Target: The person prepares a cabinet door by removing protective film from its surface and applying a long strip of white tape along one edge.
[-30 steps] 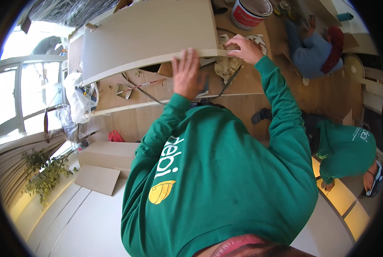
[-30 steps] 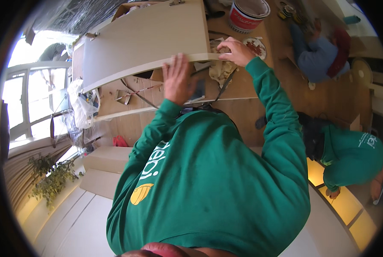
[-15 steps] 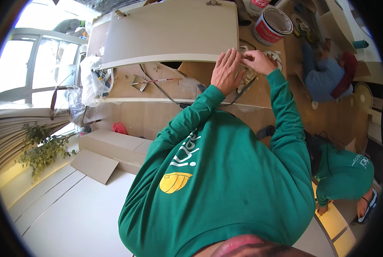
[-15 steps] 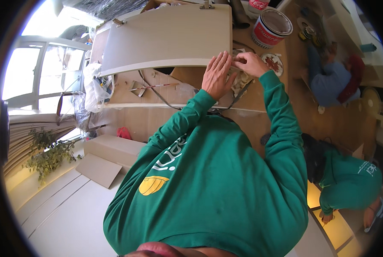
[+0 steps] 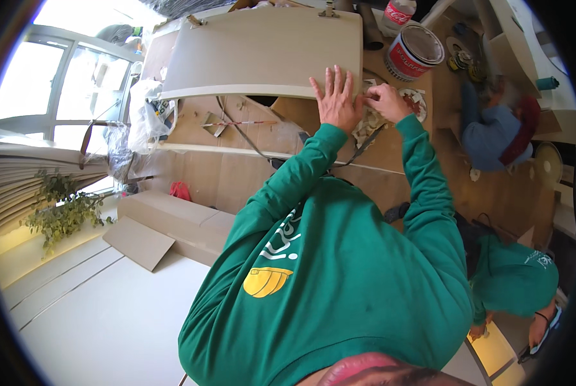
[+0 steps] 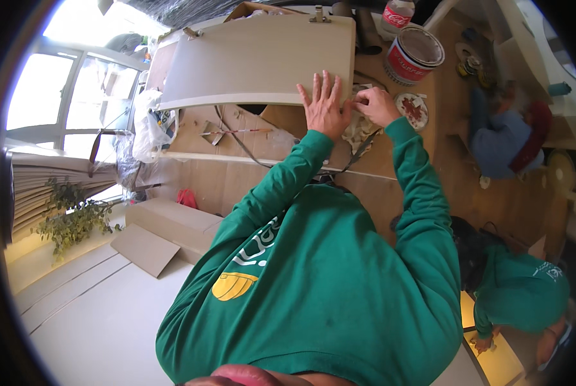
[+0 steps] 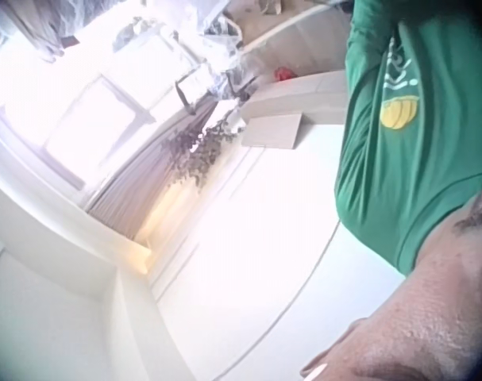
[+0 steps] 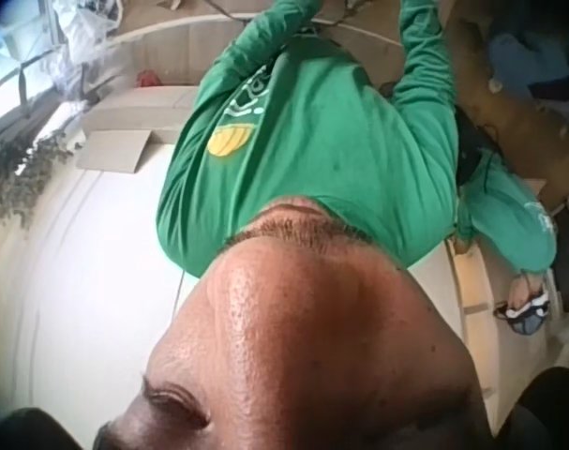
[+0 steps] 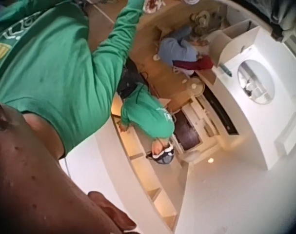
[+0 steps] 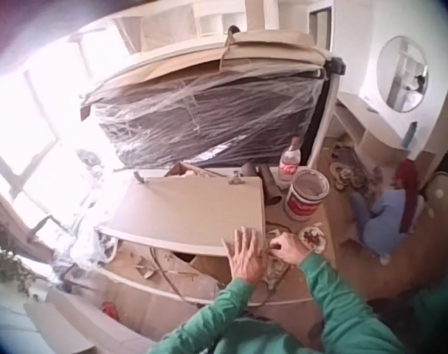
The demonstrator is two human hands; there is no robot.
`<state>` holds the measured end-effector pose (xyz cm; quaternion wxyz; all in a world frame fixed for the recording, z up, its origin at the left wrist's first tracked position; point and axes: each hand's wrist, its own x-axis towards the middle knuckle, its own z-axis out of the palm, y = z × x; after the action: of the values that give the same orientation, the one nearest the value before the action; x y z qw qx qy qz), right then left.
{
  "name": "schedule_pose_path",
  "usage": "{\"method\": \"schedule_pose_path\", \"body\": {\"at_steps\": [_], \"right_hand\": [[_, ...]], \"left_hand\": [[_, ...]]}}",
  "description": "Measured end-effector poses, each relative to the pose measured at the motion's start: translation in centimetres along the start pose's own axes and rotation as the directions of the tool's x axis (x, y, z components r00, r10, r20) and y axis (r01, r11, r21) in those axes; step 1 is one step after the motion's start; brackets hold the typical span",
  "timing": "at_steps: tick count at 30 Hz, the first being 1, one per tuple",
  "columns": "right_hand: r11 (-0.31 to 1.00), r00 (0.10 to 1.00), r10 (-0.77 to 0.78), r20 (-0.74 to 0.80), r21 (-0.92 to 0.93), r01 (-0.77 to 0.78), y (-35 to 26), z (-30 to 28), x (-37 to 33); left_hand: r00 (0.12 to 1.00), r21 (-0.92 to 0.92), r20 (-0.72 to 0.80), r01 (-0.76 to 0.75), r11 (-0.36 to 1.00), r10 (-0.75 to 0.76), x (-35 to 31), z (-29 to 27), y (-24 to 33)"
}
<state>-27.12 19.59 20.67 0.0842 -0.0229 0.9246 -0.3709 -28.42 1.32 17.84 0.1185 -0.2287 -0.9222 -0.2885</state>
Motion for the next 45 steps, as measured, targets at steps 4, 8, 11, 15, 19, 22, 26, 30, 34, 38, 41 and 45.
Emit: {"method": "schedule_pose_path", "body": {"at_steps": [4, 8, 11, 15, 19, 22, 26, 30, 34, 38, 41, 45], "right_hand": [[0.983, 0.975, -0.133, -0.18, -0.146, 0.107, -0.9, 0.6, -1.0], [0.877, 0.867, -0.386, -0.315, -0.416, 0.239, -0.8, 2.2, -1.6], [0.826, 0.808, -0.475, -0.349, -0.493, 0.272, -1.0, 2.7, -2.2], [0.818, 0.734, -0.516, -0.443, -0.508, 0.268, -0.9, 3.2, -3.7], [0.939, 0.683, -0.34, -0.646, -0.274, 0.209, -1.8, 3.2, -6.5], [0.987, 0.64, -0.09, -0.763, 0.016, 0.157, -1.9, 3.0, -9.2], [0.894, 0.591, 0.231, -0.773, 0.408, 0.186, -3.2, 3.8, -12.4], [0.994, 0.477, 0.028, -0.878, 0.076, 0.082, -3.8, 4.9, -14.2], [0.897, 0.451, 0.261, -0.854, 0.388, 0.214, -4.2, 6.9, -15.0], [0.887, 0.44, 0.338, -0.832, 0.438, 0.148, -8.6, 8.0, -14.5], [0.865, 0.417, 0.37, -0.83, 0.471, 0.17, -12.4, 10.0, -13.6], [0.866, 0.377, 0.391, -0.84, 0.474, 0.157, -18.8, 13.6, -11.9]], "left_hand": [[0.997, 0.016, 0.055, 0.048, 0.999, -0.049, 0.4, 0.0, 0.2], [0.99, 0.067, 0.107, 0.084, 0.994, -0.091, 0.9, 0.2, 0.5], [0.987, 0.026, 0.117, 0.105, 0.994, -0.107, 1.3, 0.6, 0.3], [0.988, 0.031, 0.125, 0.086, 0.996, -0.089, 1.5, 0.8, 0.4], [0.993, 0.091, 0.116, 0.0, 0.996, -0.01, 1.2, 0.7, 0.2], [0.992, 0.107, 0.098, -0.094, 0.99, 0.083, 0.6, 0.0, -0.5], [0.98, 0.017, 0.116, -0.165, 0.986, 0.162, 0.1, -2.8, -1.7], [0.988, 0.062, 0.086, -0.133, 0.989, 0.127, -0.3, -5.9, -7.3], [1.0, 0.186, -0.027, -0.011, 0.982, 0.016, -0.5, -10.9, -17.8], [0.988, 0.289, -0.12, 0.123, 0.949, -0.092, -1.0, -16.5, -30.1], [0.973, 0.371, -0.177, 0.207, 0.905, -0.15, -1.5, -20.4, -38.3], [0.898, 0.227, -0.272, 0.41, 0.883, -0.347, -1.6, -24.5, -48.9]]}}
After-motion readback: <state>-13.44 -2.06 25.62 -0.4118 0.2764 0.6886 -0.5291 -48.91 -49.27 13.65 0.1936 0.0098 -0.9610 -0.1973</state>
